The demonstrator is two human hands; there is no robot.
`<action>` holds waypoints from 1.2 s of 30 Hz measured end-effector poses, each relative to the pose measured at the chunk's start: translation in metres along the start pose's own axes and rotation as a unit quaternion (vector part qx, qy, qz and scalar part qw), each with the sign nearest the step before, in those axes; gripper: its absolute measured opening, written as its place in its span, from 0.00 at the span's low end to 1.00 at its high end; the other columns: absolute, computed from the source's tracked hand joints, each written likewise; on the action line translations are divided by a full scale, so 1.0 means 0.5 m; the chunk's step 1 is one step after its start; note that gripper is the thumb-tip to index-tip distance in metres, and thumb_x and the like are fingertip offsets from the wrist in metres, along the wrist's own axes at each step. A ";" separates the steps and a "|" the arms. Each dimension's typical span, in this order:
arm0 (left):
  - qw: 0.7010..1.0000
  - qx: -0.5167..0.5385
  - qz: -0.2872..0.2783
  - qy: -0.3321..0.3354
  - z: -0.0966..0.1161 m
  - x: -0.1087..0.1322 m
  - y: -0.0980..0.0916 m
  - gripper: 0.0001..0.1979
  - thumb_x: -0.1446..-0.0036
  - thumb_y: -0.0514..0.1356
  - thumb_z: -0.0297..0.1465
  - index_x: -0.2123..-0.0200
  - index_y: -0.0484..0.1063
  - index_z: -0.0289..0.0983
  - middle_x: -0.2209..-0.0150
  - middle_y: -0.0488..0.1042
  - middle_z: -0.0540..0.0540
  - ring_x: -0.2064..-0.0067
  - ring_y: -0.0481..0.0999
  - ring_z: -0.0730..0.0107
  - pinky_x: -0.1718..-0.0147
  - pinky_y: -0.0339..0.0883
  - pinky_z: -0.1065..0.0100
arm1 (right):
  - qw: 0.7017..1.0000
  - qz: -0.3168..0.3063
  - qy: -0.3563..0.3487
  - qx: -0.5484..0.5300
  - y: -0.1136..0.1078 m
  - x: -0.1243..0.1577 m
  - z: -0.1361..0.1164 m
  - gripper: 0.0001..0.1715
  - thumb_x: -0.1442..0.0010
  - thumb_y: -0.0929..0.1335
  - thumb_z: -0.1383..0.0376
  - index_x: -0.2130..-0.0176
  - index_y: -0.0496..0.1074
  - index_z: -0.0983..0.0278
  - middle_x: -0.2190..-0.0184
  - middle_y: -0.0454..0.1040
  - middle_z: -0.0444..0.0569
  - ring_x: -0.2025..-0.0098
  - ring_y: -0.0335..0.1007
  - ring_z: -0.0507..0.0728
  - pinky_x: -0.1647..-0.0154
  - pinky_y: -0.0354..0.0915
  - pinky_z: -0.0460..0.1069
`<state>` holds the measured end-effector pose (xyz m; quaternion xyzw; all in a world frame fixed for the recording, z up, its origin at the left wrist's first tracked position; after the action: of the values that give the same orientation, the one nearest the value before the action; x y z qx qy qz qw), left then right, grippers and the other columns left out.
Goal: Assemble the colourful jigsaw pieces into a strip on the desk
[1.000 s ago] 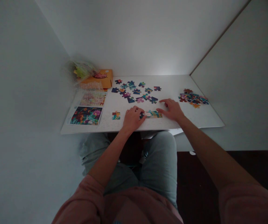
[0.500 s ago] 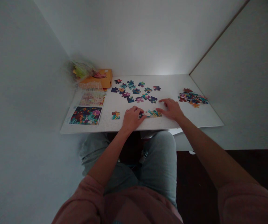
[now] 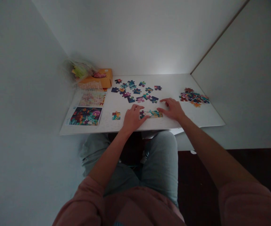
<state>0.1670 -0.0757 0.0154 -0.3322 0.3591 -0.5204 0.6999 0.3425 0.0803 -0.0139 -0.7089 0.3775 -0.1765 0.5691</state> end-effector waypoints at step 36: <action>0.994 -0.095 0.039 -0.024 -0.212 0.117 -0.146 0.17 0.46 0.56 0.47 0.56 0.69 0.48 0.54 0.68 0.46 0.48 0.61 0.57 0.45 0.49 0.52 | 0.996 0.064 -0.028 0.048 0.040 -0.008 0.024 0.25 0.47 0.70 0.54 0.51 0.68 0.59 0.67 0.67 0.51 0.67 0.63 0.57 0.66 0.58 0.51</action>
<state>0.0530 -0.1594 0.0120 -0.3953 0.4023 -0.4482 0.6935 0.3413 0.0901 -0.0355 -0.6597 0.3967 -0.1376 0.6233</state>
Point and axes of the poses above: each hand's wrist, its own x-axis away from the middle knuckle, its own y-axis out of the palm, z = x × y, the point moved 4 cm from there along -x, towards the middle knuckle
